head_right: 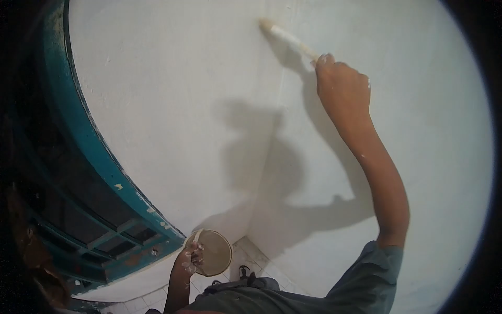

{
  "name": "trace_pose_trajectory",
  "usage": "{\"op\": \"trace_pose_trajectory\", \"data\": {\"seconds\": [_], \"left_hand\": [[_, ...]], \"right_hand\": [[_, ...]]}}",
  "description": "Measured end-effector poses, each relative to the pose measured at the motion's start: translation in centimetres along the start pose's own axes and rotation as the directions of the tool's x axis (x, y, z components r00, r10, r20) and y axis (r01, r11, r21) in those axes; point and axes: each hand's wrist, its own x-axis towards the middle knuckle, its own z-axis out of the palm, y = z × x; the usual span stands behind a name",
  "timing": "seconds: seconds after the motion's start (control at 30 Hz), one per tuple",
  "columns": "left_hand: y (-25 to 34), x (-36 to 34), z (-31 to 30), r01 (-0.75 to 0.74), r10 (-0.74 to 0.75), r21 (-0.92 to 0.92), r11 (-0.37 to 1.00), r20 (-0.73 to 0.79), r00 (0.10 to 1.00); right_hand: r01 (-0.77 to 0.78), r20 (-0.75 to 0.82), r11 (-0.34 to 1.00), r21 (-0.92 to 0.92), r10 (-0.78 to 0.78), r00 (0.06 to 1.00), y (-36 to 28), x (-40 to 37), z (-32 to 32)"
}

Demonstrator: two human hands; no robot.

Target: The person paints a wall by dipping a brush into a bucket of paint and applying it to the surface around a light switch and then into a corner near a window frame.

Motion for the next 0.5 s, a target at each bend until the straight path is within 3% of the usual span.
{"op": "trace_pose_trajectory", "data": {"seconds": [0.03,0.07,0.13,0.17,0.23,0.27,0.33,0.4,0.43,0.5], "left_hand": [[-0.3,0.0,-0.1,-0.019,0.020,-0.011,1.000,0.041,0.999],[-0.5,0.0,-0.3,-0.038,0.039,-0.021,0.999,0.077,0.996],[-0.7,0.0,-0.1,0.052,-0.055,-0.035,0.998,-0.100,0.994],[-0.6,-0.2,0.2,0.028,-0.029,-0.020,0.999,-0.048,0.998],[-0.2,-0.3,0.8,-0.029,0.024,-0.035,0.999,-0.118,0.993],[-0.3,-0.2,0.2,-0.067,0.065,-0.023,0.997,-0.082,0.995],[0.1,-0.8,0.5,-0.102,0.101,0.007,0.995,-0.183,0.978],[0.7,-1.8,0.7,-0.093,0.092,-0.007,0.996,-0.096,0.991],[0.8,-2.6,1.6,-0.106,0.107,0.016,0.994,-0.133,0.985],[0.8,-2.8,1.5,-0.121,0.123,0.024,0.992,-0.126,0.984]], "right_hand": [[-0.100,0.062,0.995,0.021,0.099,0.993,-0.9,0.1,-0.5],[-0.037,0.044,0.999,0.037,0.035,0.998,-2.0,-1.1,1.1],[0.003,0.070,0.989,0.146,-0.013,0.997,-6.3,-5.5,3.8],[-0.022,0.243,0.983,0.180,-0.022,0.970,-8.1,-7.8,3.2],[0.014,0.330,0.949,0.314,-0.124,0.936,-10.1,-13.4,3.0],[0.007,0.373,0.897,0.441,-0.190,0.908,-11.0,-16.1,2.5],[-0.053,0.464,0.784,0.619,-0.310,0.830,-12.4,-19.9,1.7],[-0.078,0.526,0.733,0.676,-0.406,0.748,-12.7,-22.2,1.4],[-0.123,0.562,0.708,0.695,-0.429,0.708,-12.9,-23.1,1.1],[-0.147,0.554,0.665,0.732,-0.457,0.695,-13.5,-23.8,0.3]]}}
